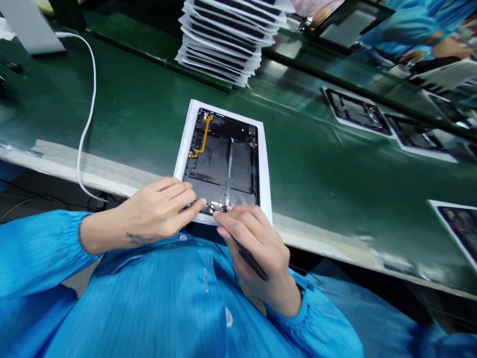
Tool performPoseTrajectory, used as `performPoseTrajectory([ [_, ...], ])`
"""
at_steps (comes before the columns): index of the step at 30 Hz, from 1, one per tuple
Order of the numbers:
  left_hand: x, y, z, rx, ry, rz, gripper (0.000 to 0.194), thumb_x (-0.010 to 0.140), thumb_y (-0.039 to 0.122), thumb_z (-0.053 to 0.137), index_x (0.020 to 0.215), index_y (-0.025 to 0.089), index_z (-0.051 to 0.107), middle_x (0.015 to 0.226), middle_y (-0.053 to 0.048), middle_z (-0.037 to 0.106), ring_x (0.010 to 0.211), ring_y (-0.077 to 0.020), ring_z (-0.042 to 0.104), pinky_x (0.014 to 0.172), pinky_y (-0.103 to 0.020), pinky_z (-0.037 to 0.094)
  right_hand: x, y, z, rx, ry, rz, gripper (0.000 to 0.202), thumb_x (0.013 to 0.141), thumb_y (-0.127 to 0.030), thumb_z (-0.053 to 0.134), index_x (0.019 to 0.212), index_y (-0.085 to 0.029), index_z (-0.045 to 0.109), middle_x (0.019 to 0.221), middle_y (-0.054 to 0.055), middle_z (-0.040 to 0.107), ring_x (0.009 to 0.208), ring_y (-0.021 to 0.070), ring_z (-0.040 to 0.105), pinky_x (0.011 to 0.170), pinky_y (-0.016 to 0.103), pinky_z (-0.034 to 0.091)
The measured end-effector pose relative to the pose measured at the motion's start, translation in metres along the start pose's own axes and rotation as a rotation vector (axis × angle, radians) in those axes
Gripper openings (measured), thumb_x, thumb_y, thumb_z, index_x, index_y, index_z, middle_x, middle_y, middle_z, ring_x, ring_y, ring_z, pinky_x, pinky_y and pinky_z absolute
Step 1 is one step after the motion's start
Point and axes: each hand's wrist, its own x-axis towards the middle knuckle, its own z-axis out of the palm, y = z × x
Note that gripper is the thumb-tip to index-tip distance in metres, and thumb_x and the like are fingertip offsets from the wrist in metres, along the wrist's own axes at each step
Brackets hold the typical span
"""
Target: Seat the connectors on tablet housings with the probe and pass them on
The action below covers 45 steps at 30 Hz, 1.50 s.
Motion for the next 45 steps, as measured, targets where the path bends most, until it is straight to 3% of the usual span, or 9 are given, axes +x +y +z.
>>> performPoseTrajectory([
  [10, -0.027, -0.006, 0.003, -0.247, 0.073, -0.189, 0.029, 0.095, 0.0, 0.046, 0.113, 0.011, 0.066, 0.117, -0.01, 0.075, 0.123, -0.0259, 0.066, 0.102, -0.041, 0.055, 0.001, 0.009, 0.005, 0.33, 0.173, 0.101, 0.021, 0.096, -0.007, 0.057, 0.113, -0.017, 0.066, 0.099, 0.006, 0.07, 0.096, 0.0183, 0.064, 0.085, 0.035, 0.053],
  [14, -0.035, -0.005, -0.007, -0.41, 0.074, -0.575, 0.039, 0.096, 0.004, 0.046, 0.13, 0.016, 0.061, 0.135, -0.012, 0.066, 0.13, -0.0226, 0.061, 0.109, -0.039, 0.053, 0.009, 0.017, 0.011, 0.411, 0.246, 0.215, 0.019, 0.099, -0.012, 0.055, 0.108, -0.021, 0.07, 0.098, 0.003, 0.071, 0.092, 0.0154, 0.064, 0.081, 0.032, 0.052],
  [21, 0.005, -0.028, -0.029, -1.317, 0.005, -1.367, 0.069, 0.095, 0.036, 0.064, 0.157, 0.034, 0.034, 0.169, -0.005, 0.025, 0.148, -0.0329, 0.041, 0.104, -0.046, 0.059, 0.013, 0.021, 0.021, 0.506, 0.35, 0.304, 0.021, 0.102, -0.017, 0.054, 0.109, -0.025, 0.071, 0.099, 0.001, 0.072, 0.091, 0.0148, 0.065, 0.08, 0.031, 0.052],
  [26, 0.034, -0.038, -0.03, -1.4, 0.017, -1.594, 0.093, 0.091, 0.041, 0.072, 0.162, 0.034, 0.014, 0.168, -0.012, 0.024, 0.143, -0.033, 0.046, 0.097, -0.047, 0.061, 0.015, 0.017, 0.025, 0.546, 0.44, 0.334, 0.019, 0.103, -0.022, 0.054, 0.106, -0.025, 0.073, 0.097, 0.002, 0.071, 0.089, 0.0155, 0.065, 0.078, 0.03, 0.053],
  [28, 0.036, -0.04, -0.023, -1.421, 0.005, -1.548, 0.092, 0.091, 0.042, 0.071, 0.162, 0.031, 0.013, 0.158, -0.017, 0.042, 0.131, -0.03, 0.058, 0.094, -0.047, 0.061, 0.018, 0.015, 0.027, 0.564, 0.495, 0.331, 0.02, 0.103, -0.024, 0.053, 0.106, -0.024, 0.073, 0.094, 0.003, 0.071, 0.087, 0.0161, 0.065, 0.077, 0.031, 0.053],
  [32, 0.039, -0.057, -0.005, -1.254, -0.219, -1.149, 0.05, 0.1, 0.049, 0.051, 0.133, 0.013, 0.057, 0.108, -0.015, 0.073, 0.094, -0.0258, 0.072, 0.08, -0.041, 0.062, 0.024, 0.011, 0.03, 0.632, 0.609, 0.269, 0.022, 0.103, -0.027, 0.051, 0.104, -0.021, 0.073, 0.093, 0.005, 0.072, 0.085, 0.0168, 0.066, 0.076, 0.032, 0.054],
  [38, 0.095, -0.127, -0.009, -0.521, -0.184, -0.741, 0.034, 0.093, 0.049, 0.051, 0.076, 0.02, 0.053, 0.072, -0.002, 0.058, 0.068, -0.019, 0.054, 0.066, -0.03, 0.045, 0.024, 0.02, 0.024, 0.566, 0.666, 0.118, 0.023, 0.103, -0.024, 0.05, 0.107, -0.02, 0.072, 0.093, 0.007, 0.072, 0.088, 0.0186, 0.065, 0.08, 0.036, 0.055],
  [42, 0.157, -0.177, -0.028, -0.397, -0.147, -0.519, 0.017, 0.088, 0.037, 0.062, 0.088, 0.02, 0.061, 0.074, -0.001, 0.056, 0.07, -0.0179, 0.05, 0.077, -0.03, 0.041, 0.022, 0.03, 0.02, 0.562, 0.634, 0.172, 0.022, 0.102, -0.022, 0.052, 0.103, -0.022, 0.073, 0.087, 0.004, 0.071, 0.085, 0.0166, 0.065, 0.075, 0.031, 0.053],
  [45, 0.2, -0.215, -0.033, -0.329, -0.068, -0.498, 0.013, 0.09, 0.031, 0.064, 0.094, 0.019, 0.065, 0.077, -0.002, 0.059, 0.076, -0.0187, 0.053, 0.085, -0.031, 0.043, 0.019, 0.035, 0.02, 0.567, 0.576, 0.201, 0.021, 0.101, -0.023, 0.052, 0.102, -0.023, 0.073, 0.085, 0.003, 0.07, 0.081, 0.0157, 0.065, 0.073, 0.029, 0.053],
])
